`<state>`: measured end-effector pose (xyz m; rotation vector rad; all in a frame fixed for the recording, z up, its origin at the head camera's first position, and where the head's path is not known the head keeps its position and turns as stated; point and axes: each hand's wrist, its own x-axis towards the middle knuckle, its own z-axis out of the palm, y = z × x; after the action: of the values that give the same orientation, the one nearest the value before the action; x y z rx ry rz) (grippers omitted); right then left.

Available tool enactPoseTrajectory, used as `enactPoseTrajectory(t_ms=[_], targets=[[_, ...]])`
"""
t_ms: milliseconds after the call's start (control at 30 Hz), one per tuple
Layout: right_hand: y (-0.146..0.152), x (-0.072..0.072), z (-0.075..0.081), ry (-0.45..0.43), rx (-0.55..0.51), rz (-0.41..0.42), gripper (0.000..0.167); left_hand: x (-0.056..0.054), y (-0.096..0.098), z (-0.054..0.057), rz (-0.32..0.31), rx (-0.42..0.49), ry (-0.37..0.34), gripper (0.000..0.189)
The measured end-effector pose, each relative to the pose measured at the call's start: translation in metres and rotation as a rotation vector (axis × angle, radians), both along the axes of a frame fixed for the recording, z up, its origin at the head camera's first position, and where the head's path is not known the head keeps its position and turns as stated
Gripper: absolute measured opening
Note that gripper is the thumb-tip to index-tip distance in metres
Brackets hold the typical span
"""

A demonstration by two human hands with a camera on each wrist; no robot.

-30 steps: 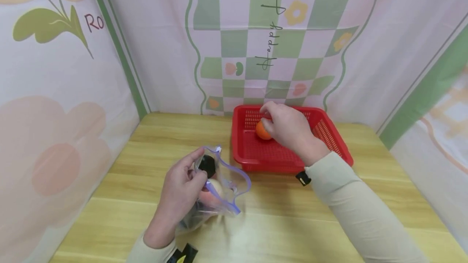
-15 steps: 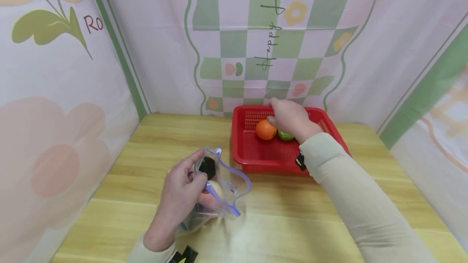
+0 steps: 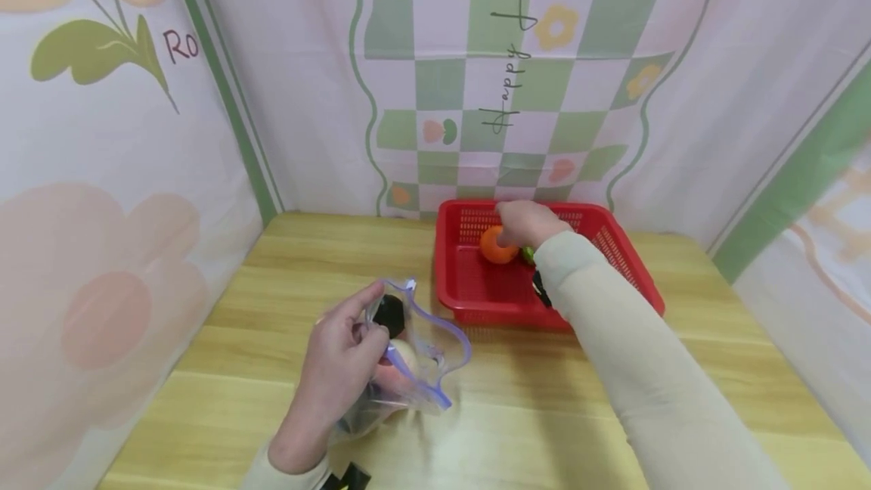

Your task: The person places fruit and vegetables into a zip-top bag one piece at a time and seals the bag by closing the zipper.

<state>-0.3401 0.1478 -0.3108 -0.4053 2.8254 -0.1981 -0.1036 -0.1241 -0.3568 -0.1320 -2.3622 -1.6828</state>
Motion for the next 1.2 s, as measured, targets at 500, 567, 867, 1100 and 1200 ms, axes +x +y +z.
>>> enactPoseTrajectory(t_ms=[500, 567, 867, 1100, 1200], targets=[[0.001, -0.010, -0.026, -0.156, -0.001, -0.079, 0.072, 0.000, 0.001, -0.001, -0.013, 0.010, 0.008, 0.058], [0.001, -0.010, -0.029, -0.153, 0.000, -0.104, 0.072, 0.000, 0.000, -0.001, -0.014, 0.015, 0.005, 0.058], [-0.005, -0.002, -0.022, -0.150, -0.030, -0.112, 0.072, 0.000, -0.003, -0.001, -0.007, 0.013, -0.007, 0.058], [-0.006, 0.004, -0.023, -0.234, -0.077, -0.162, 0.072, 0.000, -0.004, -0.001, -0.005, 0.016, -0.018, 0.058], [-0.008, 0.012, -0.020, -0.272, -0.110, -0.233, 0.081, 0.000, -0.005, -0.001, -0.006, 0.020, -0.019, 0.058]])
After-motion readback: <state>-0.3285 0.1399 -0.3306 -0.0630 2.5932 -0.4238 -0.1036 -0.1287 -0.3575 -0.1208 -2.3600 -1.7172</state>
